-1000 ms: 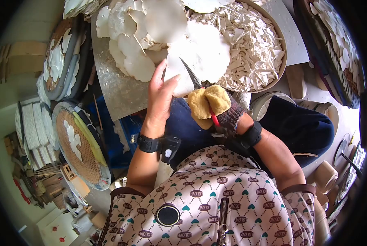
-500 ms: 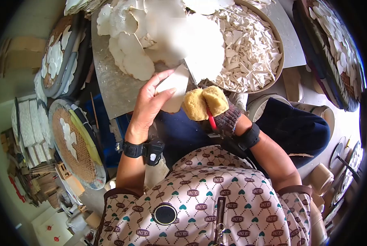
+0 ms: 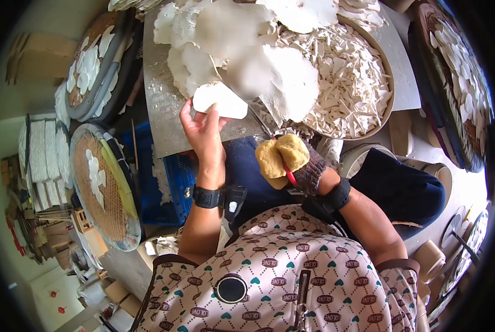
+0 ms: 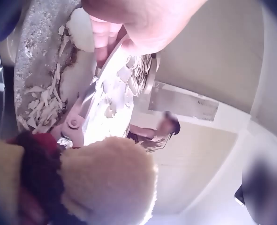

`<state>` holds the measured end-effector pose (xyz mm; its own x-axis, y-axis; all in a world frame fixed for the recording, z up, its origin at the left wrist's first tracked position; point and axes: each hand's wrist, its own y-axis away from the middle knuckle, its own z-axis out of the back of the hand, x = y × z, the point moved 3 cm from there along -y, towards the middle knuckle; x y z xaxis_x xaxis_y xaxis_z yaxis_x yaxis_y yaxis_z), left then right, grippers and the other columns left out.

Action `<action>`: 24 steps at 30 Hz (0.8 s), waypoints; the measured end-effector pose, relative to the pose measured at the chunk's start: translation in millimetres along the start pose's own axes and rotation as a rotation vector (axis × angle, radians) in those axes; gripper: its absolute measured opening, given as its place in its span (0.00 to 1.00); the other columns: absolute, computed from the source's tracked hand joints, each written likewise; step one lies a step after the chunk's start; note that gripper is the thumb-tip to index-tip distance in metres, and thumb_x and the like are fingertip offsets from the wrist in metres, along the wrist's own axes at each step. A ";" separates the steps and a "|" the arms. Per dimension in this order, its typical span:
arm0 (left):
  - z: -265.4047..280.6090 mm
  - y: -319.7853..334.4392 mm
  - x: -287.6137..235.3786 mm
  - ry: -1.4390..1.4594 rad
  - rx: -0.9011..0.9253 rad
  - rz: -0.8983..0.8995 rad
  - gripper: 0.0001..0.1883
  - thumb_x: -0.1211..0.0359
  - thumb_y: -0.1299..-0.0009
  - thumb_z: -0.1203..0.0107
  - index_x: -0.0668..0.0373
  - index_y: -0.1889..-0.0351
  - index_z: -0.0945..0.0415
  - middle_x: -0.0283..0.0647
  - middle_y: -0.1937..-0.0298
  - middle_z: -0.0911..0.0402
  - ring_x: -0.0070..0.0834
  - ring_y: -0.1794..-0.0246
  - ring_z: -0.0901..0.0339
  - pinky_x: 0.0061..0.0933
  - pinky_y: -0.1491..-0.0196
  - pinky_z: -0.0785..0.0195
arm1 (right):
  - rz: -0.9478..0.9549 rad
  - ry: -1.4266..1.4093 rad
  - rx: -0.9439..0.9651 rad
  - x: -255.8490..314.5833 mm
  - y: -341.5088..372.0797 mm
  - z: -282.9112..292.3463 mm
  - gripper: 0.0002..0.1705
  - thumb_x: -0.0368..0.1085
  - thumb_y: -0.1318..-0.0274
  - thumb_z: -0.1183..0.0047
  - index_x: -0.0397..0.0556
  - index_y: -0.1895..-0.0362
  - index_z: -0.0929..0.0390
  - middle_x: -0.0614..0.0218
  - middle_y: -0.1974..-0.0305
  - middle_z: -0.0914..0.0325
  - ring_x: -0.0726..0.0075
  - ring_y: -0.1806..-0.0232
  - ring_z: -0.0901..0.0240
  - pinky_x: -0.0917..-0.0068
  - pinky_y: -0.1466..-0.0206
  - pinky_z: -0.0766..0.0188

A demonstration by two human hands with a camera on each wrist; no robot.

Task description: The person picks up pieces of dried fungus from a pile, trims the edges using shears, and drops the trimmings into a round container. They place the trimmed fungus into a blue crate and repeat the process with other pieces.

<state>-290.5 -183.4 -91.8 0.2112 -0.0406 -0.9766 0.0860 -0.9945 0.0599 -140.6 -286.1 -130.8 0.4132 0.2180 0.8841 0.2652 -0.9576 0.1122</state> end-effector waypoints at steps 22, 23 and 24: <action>4.0 19.2 3.6 -0.046 0.225 0.180 0.26 0.76 0.36 0.51 0.66 0.39 0.44 0.47 0.57 0.23 0.23 0.59 0.25 0.21 0.58 0.31 | 0.125 0.448 0.067 -16.3 4.6 -5.2 0.19 0.39 0.59 0.44 0.47 0.60 0.27 0.57 0.61 0.25 0.51 0.59 0.29 0.66 0.54 0.31; 4.4 18.6 0.7 -0.071 0.248 0.194 0.26 0.76 0.36 0.51 0.66 0.39 0.44 0.47 0.57 0.23 0.22 0.60 0.25 0.21 0.58 0.31 | 0.155 0.425 0.062 -15.8 4.4 -5.7 0.19 0.39 0.59 0.44 0.47 0.60 0.27 0.57 0.62 0.25 0.51 0.59 0.29 0.65 0.55 0.31; 5.6 19.3 0.7 -0.087 0.276 0.210 0.26 0.76 0.36 0.51 0.66 0.39 0.44 0.46 0.58 0.23 0.22 0.61 0.25 0.20 0.59 0.30 | 0.184 0.401 0.058 -15.0 4.2 -6.3 0.18 0.39 0.59 0.44 0.46 0.60 0.27 0.57 0.62 0.25 0.50 0.59 0.29 0.65 0.55 0.31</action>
<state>-294.1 -203.2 -92.4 0.1121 -0.2432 -0.9635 -0.2188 -0.9518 0.2148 -151.2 -294.7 -140.8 0.0904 -0.0564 0.9943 0.2721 -0.9590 -0.0792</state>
